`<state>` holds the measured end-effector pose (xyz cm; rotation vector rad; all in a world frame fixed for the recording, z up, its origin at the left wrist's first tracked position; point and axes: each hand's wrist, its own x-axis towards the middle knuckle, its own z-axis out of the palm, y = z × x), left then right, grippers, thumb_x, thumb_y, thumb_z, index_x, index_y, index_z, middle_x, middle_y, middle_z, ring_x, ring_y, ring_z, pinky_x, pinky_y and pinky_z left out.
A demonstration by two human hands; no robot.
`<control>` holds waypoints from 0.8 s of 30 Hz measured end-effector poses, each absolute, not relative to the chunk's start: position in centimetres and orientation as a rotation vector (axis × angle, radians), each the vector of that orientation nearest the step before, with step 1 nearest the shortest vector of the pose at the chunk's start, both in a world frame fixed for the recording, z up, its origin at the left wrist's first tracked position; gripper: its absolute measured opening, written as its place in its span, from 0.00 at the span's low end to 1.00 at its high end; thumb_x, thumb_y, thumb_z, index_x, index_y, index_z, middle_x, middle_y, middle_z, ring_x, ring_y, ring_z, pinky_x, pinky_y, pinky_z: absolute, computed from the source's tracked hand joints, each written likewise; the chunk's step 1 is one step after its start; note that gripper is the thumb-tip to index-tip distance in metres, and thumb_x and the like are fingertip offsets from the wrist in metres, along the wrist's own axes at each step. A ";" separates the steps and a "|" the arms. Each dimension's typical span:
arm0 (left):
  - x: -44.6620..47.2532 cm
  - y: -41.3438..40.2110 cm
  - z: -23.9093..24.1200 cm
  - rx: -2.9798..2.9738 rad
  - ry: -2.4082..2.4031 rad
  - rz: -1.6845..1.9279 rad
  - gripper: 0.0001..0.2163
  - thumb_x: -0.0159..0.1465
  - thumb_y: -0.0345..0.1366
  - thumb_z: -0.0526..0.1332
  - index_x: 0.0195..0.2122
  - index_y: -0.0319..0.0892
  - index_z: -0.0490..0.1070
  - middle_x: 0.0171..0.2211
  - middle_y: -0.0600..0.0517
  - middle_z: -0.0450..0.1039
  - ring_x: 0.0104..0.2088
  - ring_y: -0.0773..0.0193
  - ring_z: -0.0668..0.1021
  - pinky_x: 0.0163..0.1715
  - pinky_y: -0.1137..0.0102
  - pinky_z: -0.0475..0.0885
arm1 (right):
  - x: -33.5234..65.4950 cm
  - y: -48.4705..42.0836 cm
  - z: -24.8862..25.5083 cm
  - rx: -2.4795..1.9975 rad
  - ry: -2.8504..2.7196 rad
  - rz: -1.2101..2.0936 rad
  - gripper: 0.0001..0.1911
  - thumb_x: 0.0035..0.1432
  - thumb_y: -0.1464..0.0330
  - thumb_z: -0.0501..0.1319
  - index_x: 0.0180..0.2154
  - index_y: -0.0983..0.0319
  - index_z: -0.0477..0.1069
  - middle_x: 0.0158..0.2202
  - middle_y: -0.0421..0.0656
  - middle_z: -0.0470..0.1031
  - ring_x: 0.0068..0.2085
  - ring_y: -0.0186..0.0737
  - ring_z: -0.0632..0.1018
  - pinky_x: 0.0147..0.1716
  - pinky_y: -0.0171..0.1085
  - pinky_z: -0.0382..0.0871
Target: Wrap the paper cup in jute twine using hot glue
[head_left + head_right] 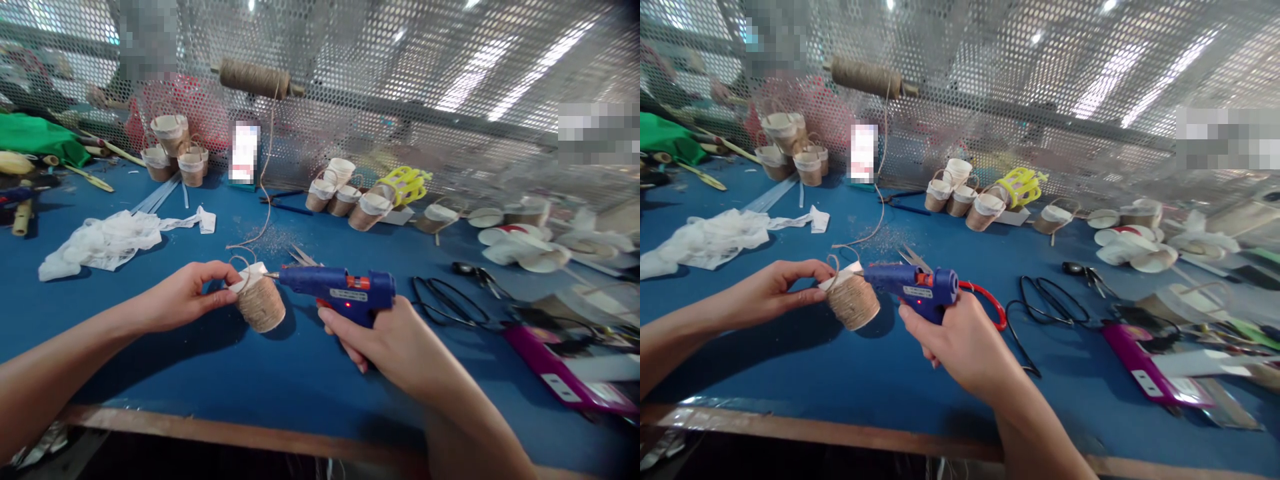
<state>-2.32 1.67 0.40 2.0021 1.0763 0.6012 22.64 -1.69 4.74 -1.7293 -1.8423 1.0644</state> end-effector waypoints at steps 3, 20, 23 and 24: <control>-2.4 1.7 0.3 2.015 1.080 0.603 0.09 0.61 0.39 0.54 0.35 0.39 0.68 0.37 0.49 0.73 0.40 0.60 0.74 0.44 0.65 0.66 | 22.6 -1.6 4.8 -1.713 -1.850 1.052 0.11 0.53 0.62 0.57 0.23 0.61 0.64 0.10 0.33 0.62 0.15 0.29 0.66 0.18 0.30 0.64; -2.0 1.4 0.7 1.935 0.891 0.685 0.05 0.63 0.33 0.52 0.31 0.41 0.62 0.52 0.45 0.68 0.58 0.59 0.64 0.56 0.62 0.59 | 22.2 -1.7 4.9 -1.698 -1.807 1.077 0.09 0.51 0.63 0.58 0.27 0.62 0.67 0.10 0.33 0.62 0.14 0.30 0.65 0.16 0.30 0.63; -2.0 1.4 0.7 1.931 0.891 0.677 0.05 0.63 0.33 0.52 0.31 0.41 0.62 0.53 0.45 0.67 0.58 0.58 0.64 0.56 0.61 0.58 | 22.2 -1.8 4.9 -1.679 -1.797 1.090 0.08 0.51 0.63 0.58 0.27 0.62 0.67 0.10 0.32 0.62 0.14 0.29 0.64 0.16 0.30 0.63; -2.0 1.5 0.7 1.930 0.892 0.674 0.05 0.63 0.33 0.51 0.31 0.41 0.62 0.53 0.44 0.67 0.58 0.58 0.63 0.56 0.61 0.58 | 22.2 -1.8 4.9 -1.677 -1.800 1.091 0.08 0.51 0.63 0.58 0.27 0.62 0.67 0.10 0.32 0.62 0.14 0.29 0.64 0.16 0.30 0.63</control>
